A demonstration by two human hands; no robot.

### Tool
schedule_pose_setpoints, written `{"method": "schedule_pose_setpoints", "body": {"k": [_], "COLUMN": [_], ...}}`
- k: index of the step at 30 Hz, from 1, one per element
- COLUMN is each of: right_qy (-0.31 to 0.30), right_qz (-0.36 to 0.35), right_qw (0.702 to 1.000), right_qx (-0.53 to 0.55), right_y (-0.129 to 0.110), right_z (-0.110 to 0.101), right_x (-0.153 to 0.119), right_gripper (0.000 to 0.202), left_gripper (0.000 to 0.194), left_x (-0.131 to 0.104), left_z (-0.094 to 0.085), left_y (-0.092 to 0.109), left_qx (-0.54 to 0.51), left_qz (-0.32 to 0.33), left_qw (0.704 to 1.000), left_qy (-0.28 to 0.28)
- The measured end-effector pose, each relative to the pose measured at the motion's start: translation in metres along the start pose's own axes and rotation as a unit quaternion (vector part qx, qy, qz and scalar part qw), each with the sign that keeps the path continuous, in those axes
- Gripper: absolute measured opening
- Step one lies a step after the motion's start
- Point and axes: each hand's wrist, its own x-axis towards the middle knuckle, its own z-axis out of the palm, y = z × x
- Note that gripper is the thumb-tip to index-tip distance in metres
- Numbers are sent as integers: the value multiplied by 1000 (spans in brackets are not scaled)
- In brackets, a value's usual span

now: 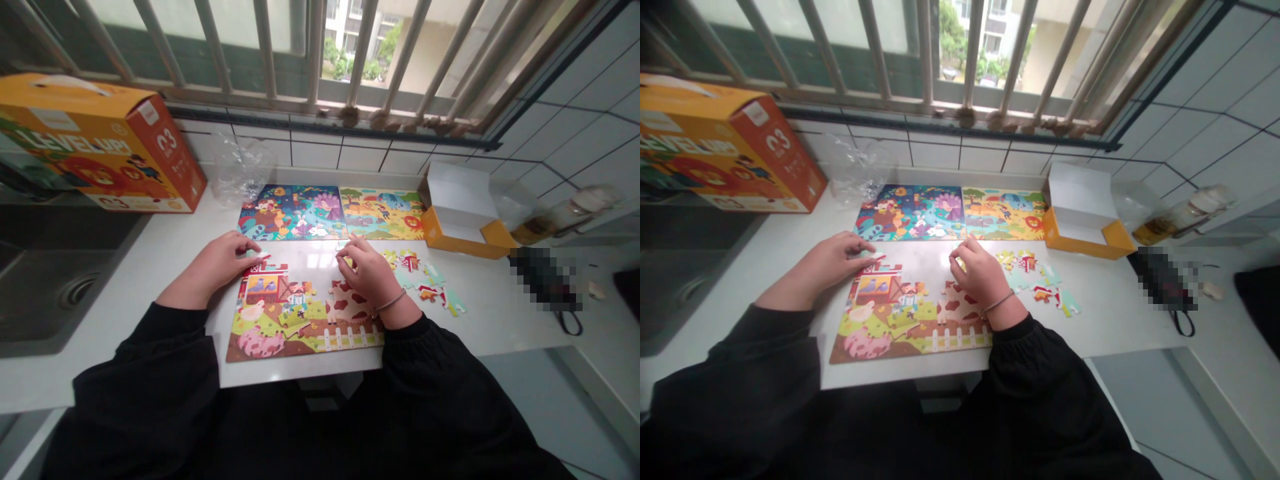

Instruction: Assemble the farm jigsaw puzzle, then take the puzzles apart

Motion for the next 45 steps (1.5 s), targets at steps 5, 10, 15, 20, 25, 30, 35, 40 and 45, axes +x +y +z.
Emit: {"method": "schedule_pose_setpoints", "body": {"k": [5, 10, 15, 20, 25, 30, 35, 40, 45], "right_qy": [-45, 20, -72, -147, -145, -180, -159, -97, -36], "right_qz": [-12, 62, 212, 274, 299, 340, 336, 373, 428], "right_qw": [998, 989, 944, 926, 924, 906, 910, 911, 899], "right_qx": [-45, -133, -241, -213, -188, -176, -186, -146, 87], "right_y": [-18, 3, 73, 102, 110, 121, 122, 110, 89], "right_z": [-11, -50, -94, -109, -111, -115, -117, -122, -119], "right_x": [-1, -14, -35, -45, -41, -36, -33, -29, -22], "right_gripper": [17, 21, 25, 40, 58, 43, 33, 31, 19], "left_gripper": [55, 57, 51, 49, 51, 54, 52, 49, 45], "left_x": [2, 3, 1, 2, 3, 2, 1, 0, 2], "left_z": [0, 0, -1, 0, -1, -3, -3, -3, -2], "left_y": [-2, -3, -3, -5, -4, -2, 0, 2, -1], "left_qx": [-6, -8, -8, -13, -11, -3, -8, -13, -6], "left_qz": [17, 9, 8, 8, 7, 9, 4, 4, 6], "left_qw": [1000, 1000, 1000, 1000, 1000, 1000, 1000, 1000, 1000], "left_qy": [-1, -4, -11, -8, -13, -19, -14, -12, -14]}}
